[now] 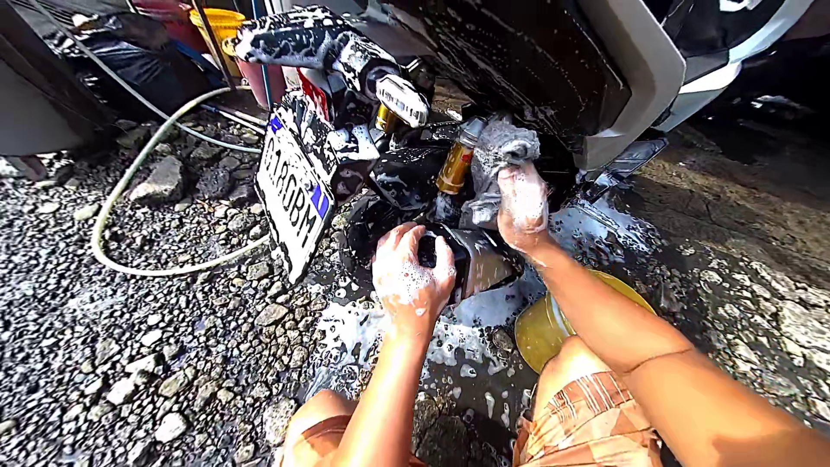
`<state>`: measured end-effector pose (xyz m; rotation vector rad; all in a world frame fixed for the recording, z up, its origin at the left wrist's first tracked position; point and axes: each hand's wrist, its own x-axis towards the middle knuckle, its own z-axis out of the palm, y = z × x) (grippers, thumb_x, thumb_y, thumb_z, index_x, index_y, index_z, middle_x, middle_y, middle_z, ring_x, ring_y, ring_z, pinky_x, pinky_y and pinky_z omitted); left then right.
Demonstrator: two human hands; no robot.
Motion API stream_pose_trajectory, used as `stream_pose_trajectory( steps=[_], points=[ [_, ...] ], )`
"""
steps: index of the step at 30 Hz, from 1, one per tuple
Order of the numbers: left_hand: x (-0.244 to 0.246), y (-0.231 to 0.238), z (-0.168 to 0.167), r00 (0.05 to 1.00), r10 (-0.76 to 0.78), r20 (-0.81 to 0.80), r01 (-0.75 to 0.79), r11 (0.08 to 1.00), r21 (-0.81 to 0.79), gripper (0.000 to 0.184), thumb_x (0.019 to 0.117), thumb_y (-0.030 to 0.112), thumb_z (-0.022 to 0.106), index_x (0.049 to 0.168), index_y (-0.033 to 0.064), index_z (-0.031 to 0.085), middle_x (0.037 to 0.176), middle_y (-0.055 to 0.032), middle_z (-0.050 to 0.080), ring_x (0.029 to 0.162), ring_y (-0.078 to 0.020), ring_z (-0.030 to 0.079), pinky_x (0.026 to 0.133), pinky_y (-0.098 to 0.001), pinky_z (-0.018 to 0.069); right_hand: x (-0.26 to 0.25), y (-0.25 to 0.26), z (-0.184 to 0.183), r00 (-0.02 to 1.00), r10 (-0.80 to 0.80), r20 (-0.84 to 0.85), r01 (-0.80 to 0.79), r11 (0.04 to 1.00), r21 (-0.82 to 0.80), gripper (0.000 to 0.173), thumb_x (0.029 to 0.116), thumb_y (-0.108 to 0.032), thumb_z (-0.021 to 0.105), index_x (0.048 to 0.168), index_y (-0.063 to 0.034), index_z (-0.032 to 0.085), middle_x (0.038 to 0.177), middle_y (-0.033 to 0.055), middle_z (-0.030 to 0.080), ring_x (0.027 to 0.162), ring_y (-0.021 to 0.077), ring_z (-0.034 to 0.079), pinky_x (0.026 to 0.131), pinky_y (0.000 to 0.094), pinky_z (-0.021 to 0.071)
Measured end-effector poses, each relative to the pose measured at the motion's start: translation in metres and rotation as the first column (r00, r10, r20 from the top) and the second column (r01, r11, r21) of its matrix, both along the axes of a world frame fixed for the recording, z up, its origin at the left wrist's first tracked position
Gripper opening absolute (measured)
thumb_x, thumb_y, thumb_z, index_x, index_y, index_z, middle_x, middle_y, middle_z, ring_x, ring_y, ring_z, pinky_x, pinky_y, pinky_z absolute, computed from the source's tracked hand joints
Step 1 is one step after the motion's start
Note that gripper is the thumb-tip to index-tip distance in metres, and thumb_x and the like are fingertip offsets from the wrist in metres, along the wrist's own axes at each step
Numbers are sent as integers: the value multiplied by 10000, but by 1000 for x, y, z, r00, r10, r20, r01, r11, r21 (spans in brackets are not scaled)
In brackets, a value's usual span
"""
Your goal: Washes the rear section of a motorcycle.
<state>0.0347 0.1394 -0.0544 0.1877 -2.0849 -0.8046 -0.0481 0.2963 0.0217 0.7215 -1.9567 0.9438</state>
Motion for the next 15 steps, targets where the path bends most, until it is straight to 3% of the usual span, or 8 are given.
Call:
stream_pose_trajectory(
  steps=[2, 4, 6, 8, 9, 12, 13, 15],
  points=[
    [0, 0, 1, 1000, -8, 3, 8, 1000, 11, 349, 877, 444, 637, 1036, 171, 785, 1179, -13, 740, 1156, -196, 672, 946, -427, 554, -6, -41, 20, 997, 69, -39, -60, 980, 189, 241, 1012, -99, 527, 1108, 42, 696, 1049, 222, 704, 1045, 303, 684, 924, 421, 552],
    [1, 1, 1, 1000, -6, 13, 6, 1000, 21, 342, 880, 440, 635, 1043, 179, 784, 1187, -6, 738, 1163, -191, 669, 944, -433, 556, -32, -89, 29, 972, -25, 233, -92, 874, 478, 371, 1047, -310, 484, 1232, -56, 682, 1225, 193, 673, 1208, 330, 623, 1023, 516, 503],
    [1, 3, 1, 1000, -1, 19, 0, 1000, 29, 330, 887, 435, 633, 1050, 192, 785, 1190, 2, 736, 1166, -184, 666, 947, -429, 553, -71, -134, 24, 844, -169, 508, -260, 700, 665, 548, 1019, -536, 477, 1291, -100, 667, 1323, 195, 636, 1286, 371, 571, 1051, 634, 450],
    [1, 3, 2, 1000, 3, 29, -4, 1000, 30, 329, 883, 435, 633, 1042, 194, 789, 1181, 4, 741, 1162, -188, 671, 951, -428, 555, -101, -167, 10, 768, -226, 600, -373, 604, 705, 616, 968, -594, 558, 1259, -69, 694, 1336, 218, 630, 1307, 401, 546, 1082, 673, 388],
    [0, 3, 3, 1000, 2, 31, -3, 999, 34, 327, 881, 434, 636, 1041, 196, 792, 1179, 7, 742, 1164, -186, 671, 953, -426, 556, -108, -179, 7, 778, -205, 594, -387, 589, 709, 551, 959, -546, 609, 1211, -68, 715, 1286, 209, 664, 1262, 392, 582, 1055, 668, 409],
    [2, 3, 1, 1000, -13, 8, 13, 999, 49, 314, 879, 417, 644, 1041, 190, 788, 1179, 2, 741, 1159, -187, 673, 949, -426, 556, -104, -192, 25, 732, -228, 642, -464, 523, 715, 474, 1016, -367, 610, 1374, -57, 622, 1407, 213, 600, 1353, 389, 523, 1111, 650, 360],
    [2, 3, 0, 1000, -18, 1, 18, 998, 53, 313, 883, 412, 644, 1045, 186, 787, 1182, 1, 740, 1163, -186, 671, 954, -426, 556, -104, -192, 23, 734, -236, 636, -459, 518, 722, 471, 1010, -367, 615, 1365, -57, 625, 1403, 216, 600, 1349, 394, 523, 1102, 655, 366],
    [1, 3, -1, 1000, -23, 2, 23, 998, 57, 304, 891, 411, 642, 1044, 191, 786, 1186, 6, 738, 1169, -181, 668, 961, -428, 555, -107, -181, 5, 776, -240, 583, -395, 535, 747, 487, 962, -481, 639, 1217, -73, 713, 1284, 207, 666, 1258, 396, 586, 1038, 674, 421]
  ],
)
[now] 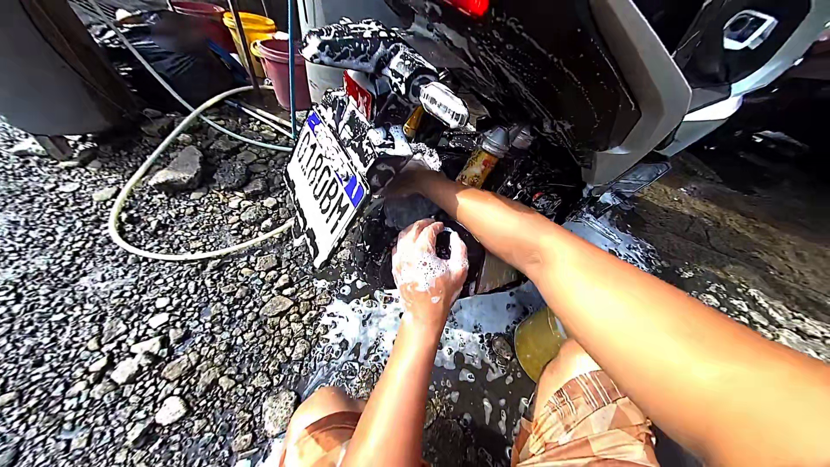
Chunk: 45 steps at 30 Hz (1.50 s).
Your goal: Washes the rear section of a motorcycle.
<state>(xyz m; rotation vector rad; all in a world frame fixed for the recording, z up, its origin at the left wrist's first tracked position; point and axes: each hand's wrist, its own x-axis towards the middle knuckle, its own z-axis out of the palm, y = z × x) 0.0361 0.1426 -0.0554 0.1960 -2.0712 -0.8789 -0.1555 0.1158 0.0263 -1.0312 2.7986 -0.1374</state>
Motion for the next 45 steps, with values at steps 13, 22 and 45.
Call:
stream_pose_trajectory(
  steps=[13, 22, 45],
  points=[
    [7, -4, 1, 999, -51, 15, 49, 991, 124, 379, 885, 429, 671, 1112, 135, 742, 1228, -80, 705, 1164, -250, 658, 966, -481, 536, 68, 156, -7, 986, 164, 38, -126, 867, -482, 325, 1048, -116, 500, 1332, -17, 624, 1326, 143, 654, 1270, 186, 591, 1130, 374, 436],
    [15, -12, -1, 979, -196, 53, 183, 966, 180, 393, 1017, 252, 492, 1342, 96, 647, 1359, -112, 643, 1264, -229, 606, 1057, -457, 488, 135, 216, 22, 979, 157, 129, 16, 572, -820, 332, 1035, -165, 439, 1205, 9, 665, 1169, 63, 694, 1131, 71, 632, 1035, 305, 510],
    [13, -32, -26, 964, -259, -64, 267, 944, 193, 338, 1065, 198, 463, 1298, 25, 638, 1303, -72, 654, 1177, -106, 626, 1034, -301, 497, 75, 493, -97, 502, -510, 699, 737, -171, -654, 518, 1029, -501, 532, 1399, -142, 562, 1246, 48, 676, 1115, 172, 664, 934, 421, 581]
  ],
)
